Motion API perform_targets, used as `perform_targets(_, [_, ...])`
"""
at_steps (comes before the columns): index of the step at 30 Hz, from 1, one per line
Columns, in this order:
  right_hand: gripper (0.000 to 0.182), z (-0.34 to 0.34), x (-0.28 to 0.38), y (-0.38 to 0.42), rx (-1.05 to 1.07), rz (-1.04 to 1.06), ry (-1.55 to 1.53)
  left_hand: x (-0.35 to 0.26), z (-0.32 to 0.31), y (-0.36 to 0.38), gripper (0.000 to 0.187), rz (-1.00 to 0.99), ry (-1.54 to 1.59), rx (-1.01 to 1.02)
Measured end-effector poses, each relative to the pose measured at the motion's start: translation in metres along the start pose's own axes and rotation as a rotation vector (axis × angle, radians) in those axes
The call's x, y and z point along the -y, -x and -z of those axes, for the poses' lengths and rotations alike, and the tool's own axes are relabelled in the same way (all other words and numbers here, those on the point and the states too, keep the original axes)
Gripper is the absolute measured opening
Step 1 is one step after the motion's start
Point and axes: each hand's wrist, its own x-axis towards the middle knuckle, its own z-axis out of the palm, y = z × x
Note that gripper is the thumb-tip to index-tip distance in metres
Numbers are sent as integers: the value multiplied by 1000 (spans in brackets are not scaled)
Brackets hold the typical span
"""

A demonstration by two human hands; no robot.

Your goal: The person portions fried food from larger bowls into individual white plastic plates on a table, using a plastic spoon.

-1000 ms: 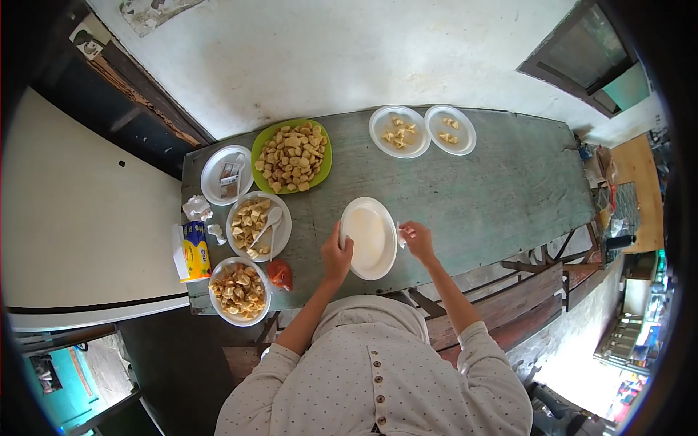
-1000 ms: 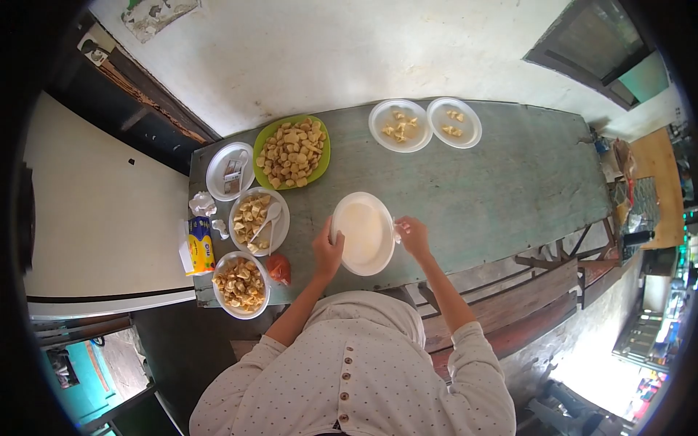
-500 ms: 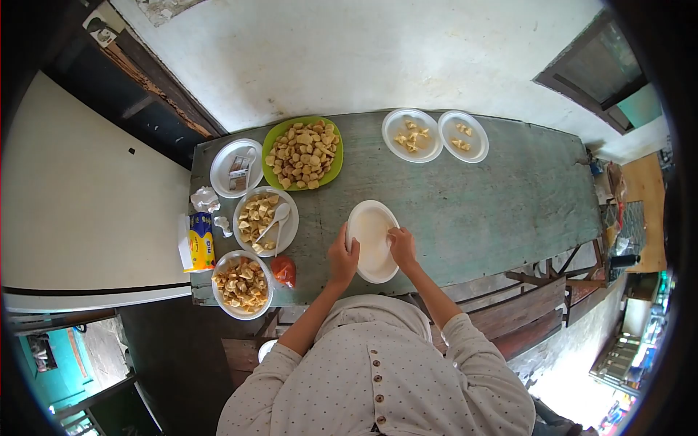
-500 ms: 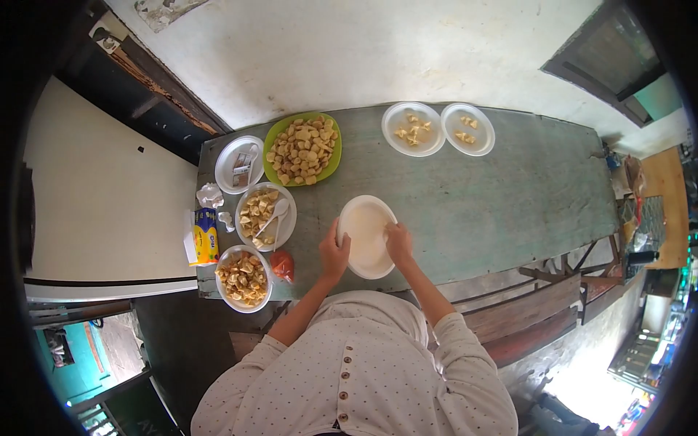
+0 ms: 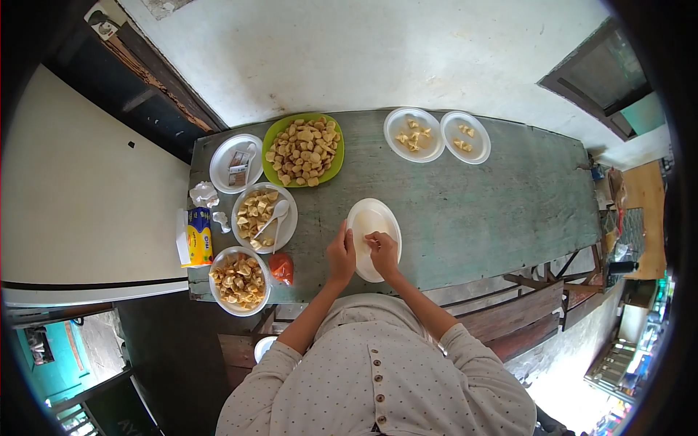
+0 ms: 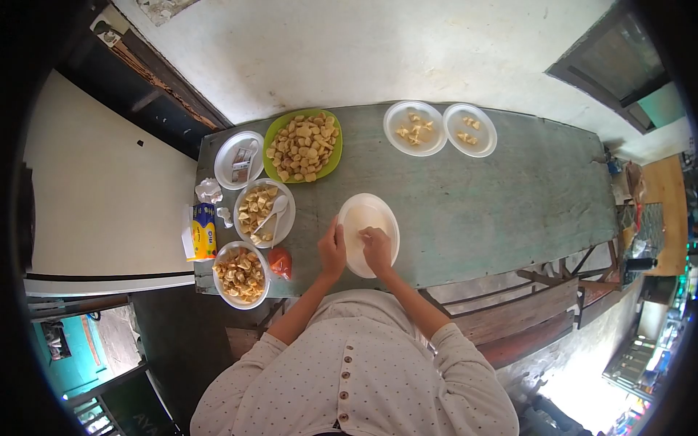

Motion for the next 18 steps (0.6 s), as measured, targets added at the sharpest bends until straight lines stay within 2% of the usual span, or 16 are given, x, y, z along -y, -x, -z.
perform_targets(6, [13,0,29,11,71,50,-83,3,-1,1,30,-63,19,-32])
perform_targets(13, [13,6,35,18,181,142,-31,5,2,4,30,-36,24,-20])
perform_targets(15, [12,12,19,12,391,10,-206,4,5,3,31,22,-26,17])
perform_targets(18, [13,27,-13,-4,312,-83,-230,4,5,-5,33,-9,-30,42])
